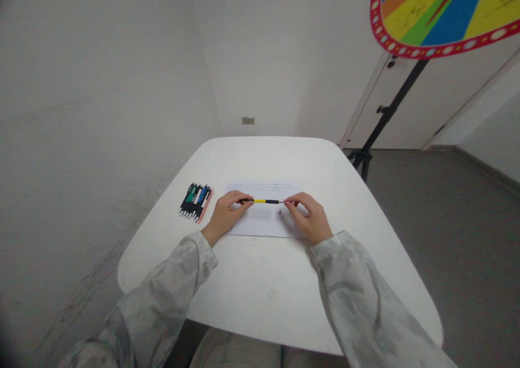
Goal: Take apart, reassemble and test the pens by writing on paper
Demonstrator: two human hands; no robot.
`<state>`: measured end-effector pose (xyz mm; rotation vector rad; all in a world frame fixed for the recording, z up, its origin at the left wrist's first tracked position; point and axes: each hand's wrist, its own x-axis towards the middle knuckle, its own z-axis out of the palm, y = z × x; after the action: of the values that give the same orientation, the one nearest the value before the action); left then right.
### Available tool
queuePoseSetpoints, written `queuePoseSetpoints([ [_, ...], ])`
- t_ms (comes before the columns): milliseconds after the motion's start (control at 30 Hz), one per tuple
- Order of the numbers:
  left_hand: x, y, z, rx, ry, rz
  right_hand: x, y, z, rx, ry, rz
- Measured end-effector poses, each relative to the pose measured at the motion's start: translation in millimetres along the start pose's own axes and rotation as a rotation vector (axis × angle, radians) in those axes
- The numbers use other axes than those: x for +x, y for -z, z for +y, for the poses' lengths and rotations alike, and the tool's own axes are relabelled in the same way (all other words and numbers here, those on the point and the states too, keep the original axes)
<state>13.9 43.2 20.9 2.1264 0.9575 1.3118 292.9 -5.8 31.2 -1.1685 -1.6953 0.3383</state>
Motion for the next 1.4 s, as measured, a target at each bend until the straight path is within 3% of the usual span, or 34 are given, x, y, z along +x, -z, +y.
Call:
queuePoseSetpoints([
  [267, 1, 25.9, 1, 0.253, -0.050, 0.024, -2, 7, 12, -0.013, -0.141, 0.146],
  [467, 3, 38.6, -1, 0.456, 0.042, 0.043, -4, 7, 18, -0.003, -0.212, 0.207],
  [800, -5, 21.5, 8, 0.626, 0.255, -0.065, -4, 8, 9, -0.024, -0.106, 0.106],
  [933, -4, 20.7, 14, 0.676, 0.266, -0.140, -3, 9, 8, -0.033, -0.097, 0.090],
  [1400, -6, 15.5, 15, 0.692, 0.268, -0.207, -4, 8, 8, 0.002, -0.065, 0.021],
])
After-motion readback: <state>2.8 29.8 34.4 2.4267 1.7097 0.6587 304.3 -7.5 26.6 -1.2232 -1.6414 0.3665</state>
